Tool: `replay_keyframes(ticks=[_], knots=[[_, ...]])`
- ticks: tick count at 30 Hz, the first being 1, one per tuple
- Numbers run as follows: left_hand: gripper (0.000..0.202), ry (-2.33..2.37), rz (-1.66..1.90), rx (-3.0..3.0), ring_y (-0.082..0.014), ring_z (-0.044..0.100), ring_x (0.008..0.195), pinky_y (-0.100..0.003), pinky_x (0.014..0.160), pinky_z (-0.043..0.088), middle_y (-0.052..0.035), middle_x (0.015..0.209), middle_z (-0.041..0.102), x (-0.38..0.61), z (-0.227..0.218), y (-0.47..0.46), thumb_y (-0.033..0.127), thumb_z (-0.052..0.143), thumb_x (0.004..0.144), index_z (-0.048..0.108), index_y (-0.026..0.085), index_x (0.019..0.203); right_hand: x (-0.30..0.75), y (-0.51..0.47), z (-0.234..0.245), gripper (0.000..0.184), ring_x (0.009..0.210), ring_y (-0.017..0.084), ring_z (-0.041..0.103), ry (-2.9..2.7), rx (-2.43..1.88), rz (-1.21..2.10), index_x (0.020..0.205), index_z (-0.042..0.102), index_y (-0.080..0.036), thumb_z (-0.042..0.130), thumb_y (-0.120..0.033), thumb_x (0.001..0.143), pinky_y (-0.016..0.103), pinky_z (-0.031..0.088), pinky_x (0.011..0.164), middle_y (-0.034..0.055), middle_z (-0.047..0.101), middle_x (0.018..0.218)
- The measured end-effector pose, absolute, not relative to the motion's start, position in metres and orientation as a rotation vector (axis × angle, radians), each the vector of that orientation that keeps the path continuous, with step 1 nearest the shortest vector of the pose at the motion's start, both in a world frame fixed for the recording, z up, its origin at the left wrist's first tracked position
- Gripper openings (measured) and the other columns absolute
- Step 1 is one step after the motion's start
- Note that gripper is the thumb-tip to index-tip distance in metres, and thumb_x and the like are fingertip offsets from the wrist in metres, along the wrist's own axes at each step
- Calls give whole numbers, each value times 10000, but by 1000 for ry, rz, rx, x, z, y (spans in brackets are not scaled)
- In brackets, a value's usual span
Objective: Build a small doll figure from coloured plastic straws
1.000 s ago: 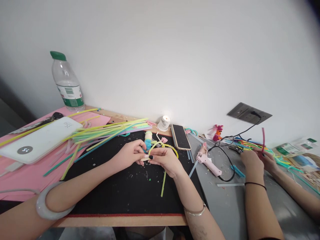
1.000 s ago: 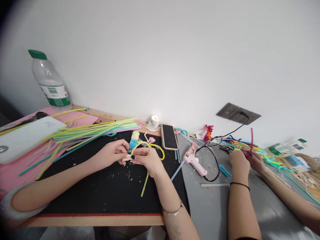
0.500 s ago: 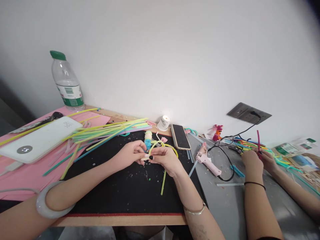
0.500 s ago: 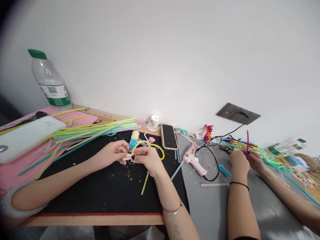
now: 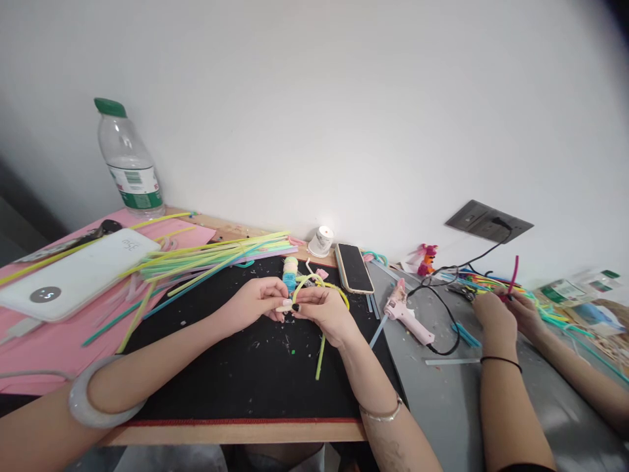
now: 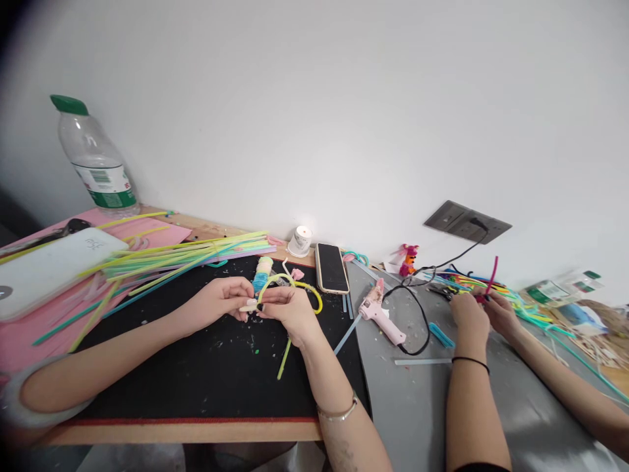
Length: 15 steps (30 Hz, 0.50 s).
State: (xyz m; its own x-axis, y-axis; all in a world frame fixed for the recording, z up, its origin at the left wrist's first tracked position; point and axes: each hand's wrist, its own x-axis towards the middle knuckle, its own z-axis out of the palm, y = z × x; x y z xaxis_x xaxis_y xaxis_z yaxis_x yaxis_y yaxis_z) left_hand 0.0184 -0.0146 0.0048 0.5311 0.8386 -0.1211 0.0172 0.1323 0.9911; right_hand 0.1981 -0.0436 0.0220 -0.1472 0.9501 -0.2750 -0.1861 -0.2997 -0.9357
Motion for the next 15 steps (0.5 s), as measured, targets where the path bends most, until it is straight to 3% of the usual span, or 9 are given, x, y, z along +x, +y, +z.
replay_keyframes(ticks=[9, 15], knots=[[200, 818, 688, 1297, -133, 647, 592, -262, 625, 533, 24, 655, 642, 20, 6, -14, 336, 652, 769, 575, 169, 849, 197, -44, 23, 225, 629, 116, 644, -967, -1195, 1596, 713, 728, -142, 788, -130, 497, 241, 559, 654, 7, 703, 706], [307, 810, 720, 1252, -137, 660, 633, -268, 652, 534, 3, 716, 647, 19, 11, -17, 466, 563, 832, 567, 166, 896, 199, -42, 22, 229, 627, 111, 647, -950, -1179, 1575, 725, 726, -133, 782, -124, 503, 222, 553, 643, 6, 702, 693]])
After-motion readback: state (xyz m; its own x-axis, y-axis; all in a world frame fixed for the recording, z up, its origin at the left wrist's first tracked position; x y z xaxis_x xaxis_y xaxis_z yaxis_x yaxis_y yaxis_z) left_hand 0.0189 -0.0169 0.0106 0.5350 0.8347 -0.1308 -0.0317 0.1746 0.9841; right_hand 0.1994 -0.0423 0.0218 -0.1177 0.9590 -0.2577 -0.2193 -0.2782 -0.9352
